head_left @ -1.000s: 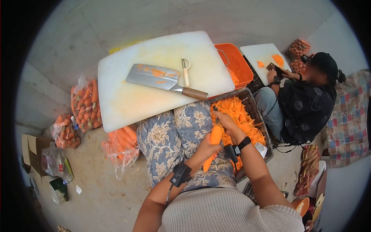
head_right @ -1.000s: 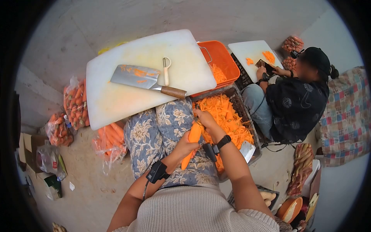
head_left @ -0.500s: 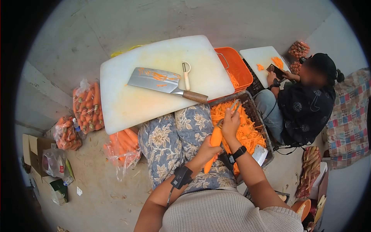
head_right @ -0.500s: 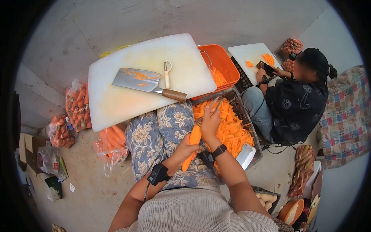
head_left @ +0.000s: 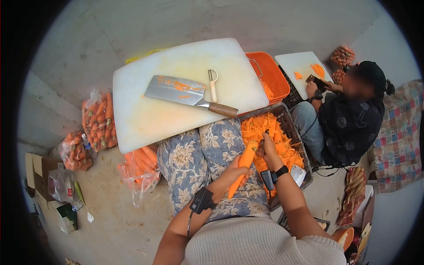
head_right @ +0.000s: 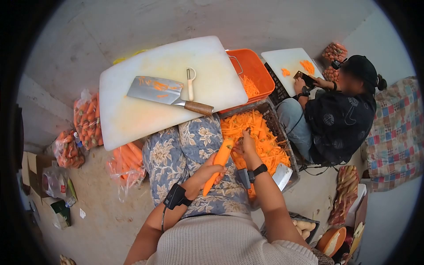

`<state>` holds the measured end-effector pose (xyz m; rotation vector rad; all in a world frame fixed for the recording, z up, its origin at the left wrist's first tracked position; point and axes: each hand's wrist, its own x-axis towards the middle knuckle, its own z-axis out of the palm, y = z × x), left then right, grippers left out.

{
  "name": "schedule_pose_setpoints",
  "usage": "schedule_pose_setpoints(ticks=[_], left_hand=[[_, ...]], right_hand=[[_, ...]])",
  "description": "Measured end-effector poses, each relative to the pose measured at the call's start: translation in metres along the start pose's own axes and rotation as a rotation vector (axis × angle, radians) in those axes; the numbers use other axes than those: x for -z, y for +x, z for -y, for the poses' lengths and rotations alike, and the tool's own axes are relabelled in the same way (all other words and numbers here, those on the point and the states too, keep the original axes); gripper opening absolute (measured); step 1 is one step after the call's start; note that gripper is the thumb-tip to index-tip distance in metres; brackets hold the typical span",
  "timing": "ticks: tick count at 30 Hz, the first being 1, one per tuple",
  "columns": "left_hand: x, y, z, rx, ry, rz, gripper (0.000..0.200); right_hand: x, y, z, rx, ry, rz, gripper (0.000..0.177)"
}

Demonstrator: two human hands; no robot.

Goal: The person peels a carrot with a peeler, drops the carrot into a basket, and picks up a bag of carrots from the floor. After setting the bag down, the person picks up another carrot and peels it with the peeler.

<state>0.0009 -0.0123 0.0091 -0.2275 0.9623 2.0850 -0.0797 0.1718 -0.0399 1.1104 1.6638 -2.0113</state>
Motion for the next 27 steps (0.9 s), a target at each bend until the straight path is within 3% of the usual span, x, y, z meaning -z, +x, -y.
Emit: schedule_pose_setpoints(ticks=[4,6,7,9,10,12,15,27], left_hand=[[-0.009,0.001,-0.001,-0.005,-0.116,-0.063,0.054],[-0.008,0.005,-0.001,0.020,-0.188,-0.029,0.050],[-0.007,0.007,0.001,0.020,-0.185,-0.028,0.050],[-0.002,0.010,0.006,-0.020,-0.130,0.051,0.045],[-0.001,0.010,0.007,-0.022,-0.128,0.051,0.045],[0.000,0.008,0.008,-0.057,-0.129,0.049,0.045],[-0.003,0.006,0.011,-0.084,-0.046,-0.020,0.047],[-0.010,0.008,0.011,-0.147,0.140,-0.125,0.040]], right_hand=[[0.007,-0.016,0.007,0.173,0.043,-0.094,0.035],[-0.004,-0.038,0.018,0.401,0.130,-0.089,0.030],[-0.012,-0.049,0.021,0.402,0.132,-0.089,0.030],[-0.029,-0.064,0.020,0.676,0.151,-0.041,0.027],[-0.035,-0.066,0.015,0.678,0.152,-0.039,0.027],[-0.045,-0.073,0.004,0.934,-0.164,-0.096,0.030],[-0.057,-0.081,0.000,0.880,-0.389,-0.106,0.032],[-0.048,-0.037,0.008,0.903,-0.451,-0.282,0.036]])
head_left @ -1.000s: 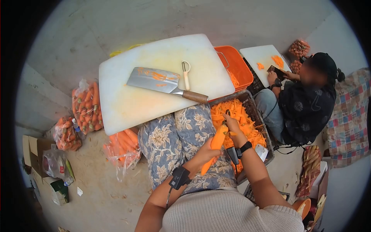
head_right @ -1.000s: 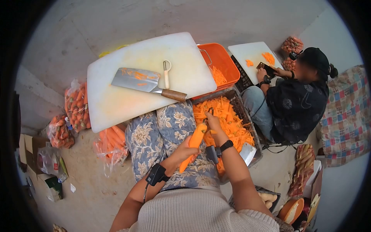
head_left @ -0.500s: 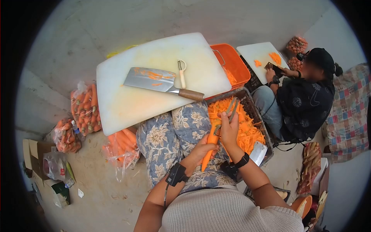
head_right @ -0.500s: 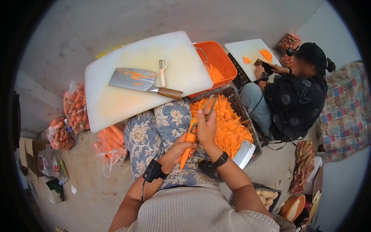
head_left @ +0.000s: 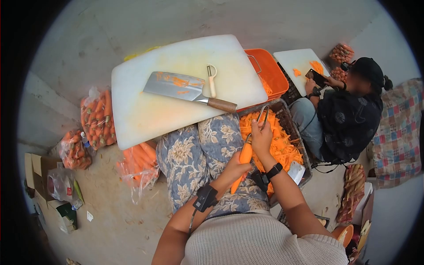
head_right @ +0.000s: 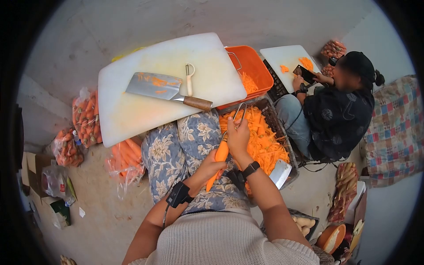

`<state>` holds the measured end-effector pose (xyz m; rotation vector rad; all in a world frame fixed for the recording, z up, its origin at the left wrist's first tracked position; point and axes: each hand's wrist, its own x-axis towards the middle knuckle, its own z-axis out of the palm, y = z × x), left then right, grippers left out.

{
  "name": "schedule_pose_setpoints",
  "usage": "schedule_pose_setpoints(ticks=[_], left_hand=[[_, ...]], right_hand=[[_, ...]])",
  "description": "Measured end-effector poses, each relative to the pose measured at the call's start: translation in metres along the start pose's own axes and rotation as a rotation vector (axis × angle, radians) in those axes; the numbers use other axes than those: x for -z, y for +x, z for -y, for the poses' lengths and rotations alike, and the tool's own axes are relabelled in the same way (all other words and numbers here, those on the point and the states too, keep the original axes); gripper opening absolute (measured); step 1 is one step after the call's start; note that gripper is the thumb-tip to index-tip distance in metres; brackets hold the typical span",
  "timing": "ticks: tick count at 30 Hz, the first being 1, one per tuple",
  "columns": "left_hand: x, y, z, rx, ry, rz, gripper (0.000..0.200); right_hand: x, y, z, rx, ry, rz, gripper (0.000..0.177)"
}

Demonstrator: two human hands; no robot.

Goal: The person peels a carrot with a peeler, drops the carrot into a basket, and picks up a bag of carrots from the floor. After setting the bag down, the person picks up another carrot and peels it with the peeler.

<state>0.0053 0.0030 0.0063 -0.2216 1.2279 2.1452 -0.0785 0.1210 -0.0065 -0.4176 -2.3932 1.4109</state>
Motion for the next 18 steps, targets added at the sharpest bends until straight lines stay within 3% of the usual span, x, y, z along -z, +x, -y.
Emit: schedule_pose_setpoints(ticks=[5,7,11,13,18], left_hand=[[0.000,0.003,0.001,0.012,0.036,-0.012,0.039],[0.000,0.005,0.001,0.013,0.038,-0.019,0.039],[-0.001,0.006,-0.003,0.035,0.051,-0.016,0.038],[-0.002,0.006,-0.004,0.035,0.073,-0.013,0.037],[-0.001,0.006,-0.005,0.041,0.120,0.023,0.045]], right_hand=[[0.001,0.010,-0.004,-0.086,-0.013,0.119,0.036],[0.004,0.012,0.002,-0.237,0.138,0.187,0.035],[0.006,0.017,-0.008,-0.309,0.071,0.234,0.035],[0.006,0.022,-0.018,-0.453,0.110,0.413,0.037],[0.010,0.024,-0.023,-0.649,0.198,0.505,0.035]])
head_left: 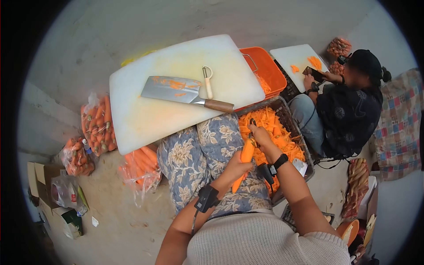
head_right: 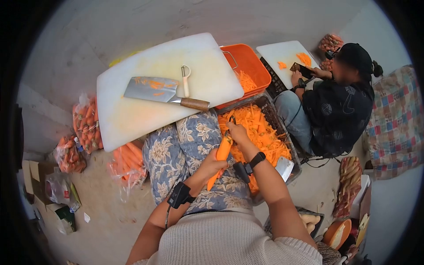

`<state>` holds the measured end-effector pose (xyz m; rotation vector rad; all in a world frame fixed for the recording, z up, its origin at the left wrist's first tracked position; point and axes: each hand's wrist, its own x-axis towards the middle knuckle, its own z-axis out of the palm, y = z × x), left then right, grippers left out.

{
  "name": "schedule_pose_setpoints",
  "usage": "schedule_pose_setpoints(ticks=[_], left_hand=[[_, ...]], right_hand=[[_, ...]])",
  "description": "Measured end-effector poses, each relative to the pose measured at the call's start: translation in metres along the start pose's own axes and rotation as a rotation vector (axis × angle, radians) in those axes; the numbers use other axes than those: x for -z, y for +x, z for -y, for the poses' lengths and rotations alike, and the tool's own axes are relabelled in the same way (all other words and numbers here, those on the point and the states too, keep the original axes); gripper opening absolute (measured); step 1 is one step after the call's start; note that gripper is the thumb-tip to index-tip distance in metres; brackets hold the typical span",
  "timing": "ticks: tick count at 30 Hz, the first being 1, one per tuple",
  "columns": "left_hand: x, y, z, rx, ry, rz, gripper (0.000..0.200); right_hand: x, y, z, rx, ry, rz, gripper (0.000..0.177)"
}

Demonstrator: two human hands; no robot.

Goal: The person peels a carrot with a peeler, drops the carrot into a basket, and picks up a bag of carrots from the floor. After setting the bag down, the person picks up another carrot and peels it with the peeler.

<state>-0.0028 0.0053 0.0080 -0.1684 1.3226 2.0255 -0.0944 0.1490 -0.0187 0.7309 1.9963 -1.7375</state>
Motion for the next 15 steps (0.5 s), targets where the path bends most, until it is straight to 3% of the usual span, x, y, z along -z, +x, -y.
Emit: schedule_pose_setpoints(ticks=[4,8,10,15], left_hand=[[-0.003,0.002,0.001,0.005,0.056,-0.042,0.045],[-0.004,0.002,0.001,0.008,-0.004,-0.053,0.045],[-0.004,0.001,0.001,0.010,-0.037,-0.035,0.044],[-0.004,0.001,0.005,0.017,-0.034,-0.063,0.044]], right_hand=[[-0.003,-0.001,0.000,-0.092,0.131,0.046,0.034],[-0.008,0.002,-0.001,0.000,0.163,-0.048,0.030],[-0.017,-0.016,0.007,0.450,0.111,-0.367,0.030],[-0.020,-0.002,-0.011,0.612,0.111,-0.575,0.033]])
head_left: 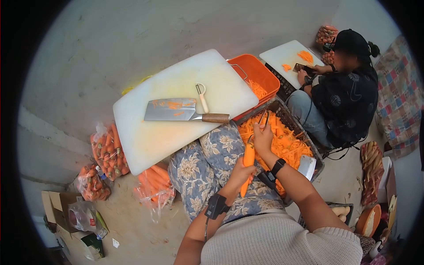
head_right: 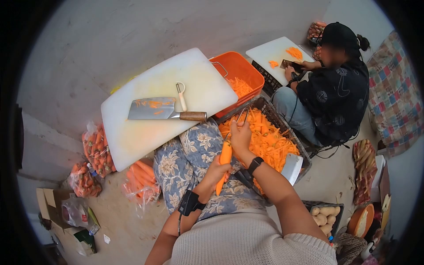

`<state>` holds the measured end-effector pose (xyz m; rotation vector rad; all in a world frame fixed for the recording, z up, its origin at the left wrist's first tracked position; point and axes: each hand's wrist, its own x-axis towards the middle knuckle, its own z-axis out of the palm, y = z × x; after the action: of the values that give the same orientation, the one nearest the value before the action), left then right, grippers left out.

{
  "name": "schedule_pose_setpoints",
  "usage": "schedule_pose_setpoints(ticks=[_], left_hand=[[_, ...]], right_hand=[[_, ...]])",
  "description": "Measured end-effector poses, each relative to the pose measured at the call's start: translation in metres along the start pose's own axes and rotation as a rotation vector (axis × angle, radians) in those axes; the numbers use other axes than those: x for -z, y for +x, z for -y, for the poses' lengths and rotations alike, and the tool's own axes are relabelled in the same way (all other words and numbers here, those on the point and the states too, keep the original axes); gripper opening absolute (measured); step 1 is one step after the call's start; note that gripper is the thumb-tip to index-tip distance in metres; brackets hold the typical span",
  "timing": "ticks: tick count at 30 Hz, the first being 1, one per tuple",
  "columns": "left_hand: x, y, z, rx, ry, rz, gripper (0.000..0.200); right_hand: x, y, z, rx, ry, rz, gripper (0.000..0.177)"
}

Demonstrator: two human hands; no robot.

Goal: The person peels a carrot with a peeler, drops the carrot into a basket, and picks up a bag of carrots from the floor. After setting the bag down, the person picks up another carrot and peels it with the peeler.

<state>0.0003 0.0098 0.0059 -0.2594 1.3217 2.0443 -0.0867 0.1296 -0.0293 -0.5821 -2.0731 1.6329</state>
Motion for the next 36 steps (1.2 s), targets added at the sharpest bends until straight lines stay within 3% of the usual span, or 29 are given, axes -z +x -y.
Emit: schedule_pose_setpoints(ticks=[2,4,5,7,12,15,17,18,20,21,24,27,31,33,36], left_hand=[[-0.002,-0.003,-0.005,-0.002,0.003,0.019,0.044],[-0.003,-0.008,-0.008,-0.002,0.005,0.038,0.044],[-0.002,-0.011,-0.009,0.014,0.018,0.079,0.045],[0.005,-0.011,-0.009,0.031,0.036,0.117,0.046],[0.017,-0.009,-0.006,0.127,-0.207,0.186,0.047],[0.011,-0.008,-0.006,0.149,-0.276,0.147,0.061],[0.009,-0.008,-0.010,0.168,-0.280,0.135,0.059],[0.008,-0.008,-0.011,0.183,-0.281,0.126,0.058],[0.014,-0.004,-0.005,0.177,-0.313,0.163,0.055],[0.015,-0.004,-0.005,0.170,-0.344,0.201,0.053],[0.010,-0.008,-0.004,0.070,-0.252,0.171,0.049],[0.011,-0.004,0.001,0.108,-0.233,0.097,0.045],[0.011,-0.004,-0.001,0.105,-0.224,0.115,0.047],[0.009,-0.005,-0.003,0.077,-0.161,0.101,0.048],[0.007,-0.003,-0.002,0.087,-0.122,0.077,0.051]], right_hand=[[0.001,0.010,-0.021,0.019,-0.056,-0.022,0.033],[0.008,0.022,-0.028,-0.241,-0.023,0.169,0.034],[0.015,0.026,-0.031,-0.243,-0.021,0.168,0.034],[0.027,0.029,-0.013,-0.635,0.002,0.309,0.034],[0.040,0.025,-0.021,-0.809,0.227,0.218,0.033],[0.044,0.019,-0.010,-0.699,0.268,0.195,0.032],[0.039,0.006,0.020,-0.438,0.335,0.164,0.030],[0.036,-0.001,0.030,-0.439,0.332,0.166,0.030],[0.030,-0.018,0.045,-0.091,0.279,0.195,0.029],[0.029,-0.026,0.048,-0.090,0.276,0.197,0.029],[0.021,-0.043,0.054,0.216,-0.167,0.263,0.032],[0.014,-0.042,0.042,0.111,-0.269,0.313,0.033],[0.011,-0.036,0.043,0.137,-0.204,0.313,0.035],[0.009,-0.030,0.047,0.026,-0.168,0.227,0.037],[0.007,-0.017,0.032,0.061,-0.270,0.227,0.038]])
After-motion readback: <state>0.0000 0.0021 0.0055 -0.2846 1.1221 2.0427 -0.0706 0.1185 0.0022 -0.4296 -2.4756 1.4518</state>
